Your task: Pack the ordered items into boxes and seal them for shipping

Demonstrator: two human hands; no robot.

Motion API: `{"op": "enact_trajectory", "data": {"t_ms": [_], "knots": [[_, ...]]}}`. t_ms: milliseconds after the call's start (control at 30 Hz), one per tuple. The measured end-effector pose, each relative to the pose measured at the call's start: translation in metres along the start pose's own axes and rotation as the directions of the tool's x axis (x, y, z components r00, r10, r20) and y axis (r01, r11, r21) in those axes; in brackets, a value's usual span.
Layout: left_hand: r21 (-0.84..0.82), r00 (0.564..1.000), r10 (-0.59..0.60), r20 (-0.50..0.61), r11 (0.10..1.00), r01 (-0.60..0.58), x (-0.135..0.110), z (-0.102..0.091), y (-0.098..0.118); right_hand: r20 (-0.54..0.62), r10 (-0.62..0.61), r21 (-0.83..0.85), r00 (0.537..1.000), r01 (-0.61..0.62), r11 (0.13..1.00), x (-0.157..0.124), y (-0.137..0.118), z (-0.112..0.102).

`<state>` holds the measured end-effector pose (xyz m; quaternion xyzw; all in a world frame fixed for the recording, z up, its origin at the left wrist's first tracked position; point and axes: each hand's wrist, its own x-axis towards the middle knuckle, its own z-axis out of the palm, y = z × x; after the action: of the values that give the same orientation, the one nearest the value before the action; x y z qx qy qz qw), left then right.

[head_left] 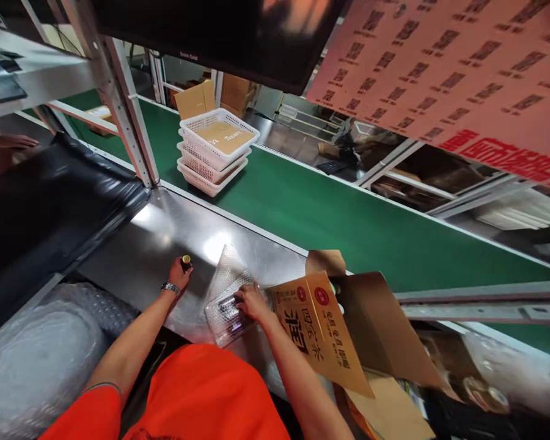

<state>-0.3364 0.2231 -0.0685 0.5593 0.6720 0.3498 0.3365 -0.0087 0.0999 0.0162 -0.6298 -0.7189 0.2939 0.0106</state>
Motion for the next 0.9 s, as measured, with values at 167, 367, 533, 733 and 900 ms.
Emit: {"op": "enact_trajectory", "data": {"t_ms": [167, 367, 533, 733, 900], "knots": [[-0.033, 0.995, -0.019, -0.094, 0.999, 0.016, -0.018, -0.001, -0.005, -0.113, 0.305, -0.044, 0.946, -0.311, 0.949, -0.010, 0.004, 0.014], [0.044, 0.943, 0.200, 0.267, 0.975, -0.219, -0.118, 0.022, 0.018, -0.228, 0.466, 0.219, 0.855, -0.421, 0.880, -0.018, 0.015, 0.025], [0.089, 0.799, 0.206, 0.564, 0.948, -0.306, -0.144, 0.063, 0.052, -0.300, 0.481, 0.438, 0.824, -0.329, 0.837, -0.022, 0.023, 0.018], [0.273, 0.778, 0.030, 0.628, 0.927, -0.256, -0.128, 0.082, 0.062, -0.273, 0.528, 0.711, 0.804, -0.201, 0.674, -0.036, 0.022, 0.027], [0.308, 0.786, 0.009, 0.618, 0.917, -0.252, -0.142, 0.081, 0.072, -0.165, 0.578, 0.837, 0.799, -0.197, 0.511, -0.038, 0.033, 0.034]]}}
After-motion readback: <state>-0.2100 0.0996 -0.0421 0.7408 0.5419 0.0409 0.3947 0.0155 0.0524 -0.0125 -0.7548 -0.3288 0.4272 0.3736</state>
